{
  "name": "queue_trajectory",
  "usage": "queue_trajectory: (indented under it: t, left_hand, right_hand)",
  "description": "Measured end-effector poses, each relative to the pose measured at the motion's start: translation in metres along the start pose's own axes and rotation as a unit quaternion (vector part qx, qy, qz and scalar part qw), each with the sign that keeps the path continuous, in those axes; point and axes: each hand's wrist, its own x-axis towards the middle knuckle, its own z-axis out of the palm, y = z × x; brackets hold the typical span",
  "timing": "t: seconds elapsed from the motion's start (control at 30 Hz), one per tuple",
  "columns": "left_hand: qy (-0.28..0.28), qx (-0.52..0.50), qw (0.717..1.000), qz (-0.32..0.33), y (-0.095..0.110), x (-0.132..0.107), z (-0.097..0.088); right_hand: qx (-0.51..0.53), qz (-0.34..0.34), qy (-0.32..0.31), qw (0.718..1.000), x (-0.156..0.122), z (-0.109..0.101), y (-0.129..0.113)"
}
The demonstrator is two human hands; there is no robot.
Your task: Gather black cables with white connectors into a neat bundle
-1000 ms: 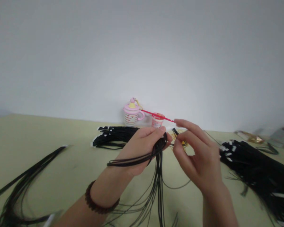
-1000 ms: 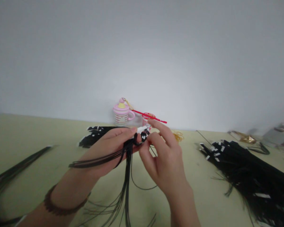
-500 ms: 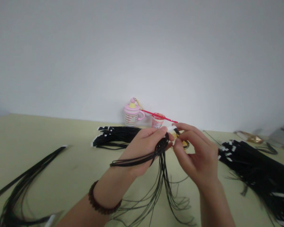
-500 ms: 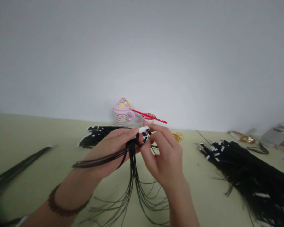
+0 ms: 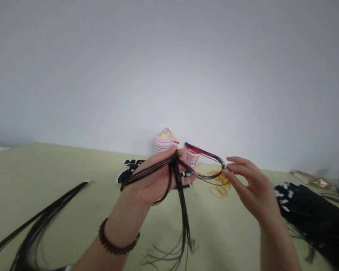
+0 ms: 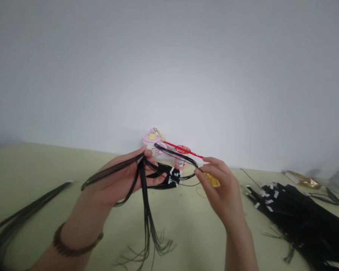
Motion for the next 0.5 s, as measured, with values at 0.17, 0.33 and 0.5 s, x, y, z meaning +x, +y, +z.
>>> queue_trajectory:
  t: [0.17,0.33,0.5]
  left_hand:
    - [-0.018,-0.012,0.999,-0.042,-0.002,-0.002,0.0]
    - [-0.03,-0.061,0.997,0.03,-0.006,-0.001,0.002]
    - [0.015,-0.072,0.995,0.069,-0.01,0.0,0.004]
  right_hand:
    - [0.008,0.044,0.025,0.999,0.0,-0.004,0.004]
    - [-0.03,0.043,0.027,0.998,0.0,-0.007,0.008]
    - [-0.051,0.096,0.129,0.986,-0.005,-0.004,-0.016]
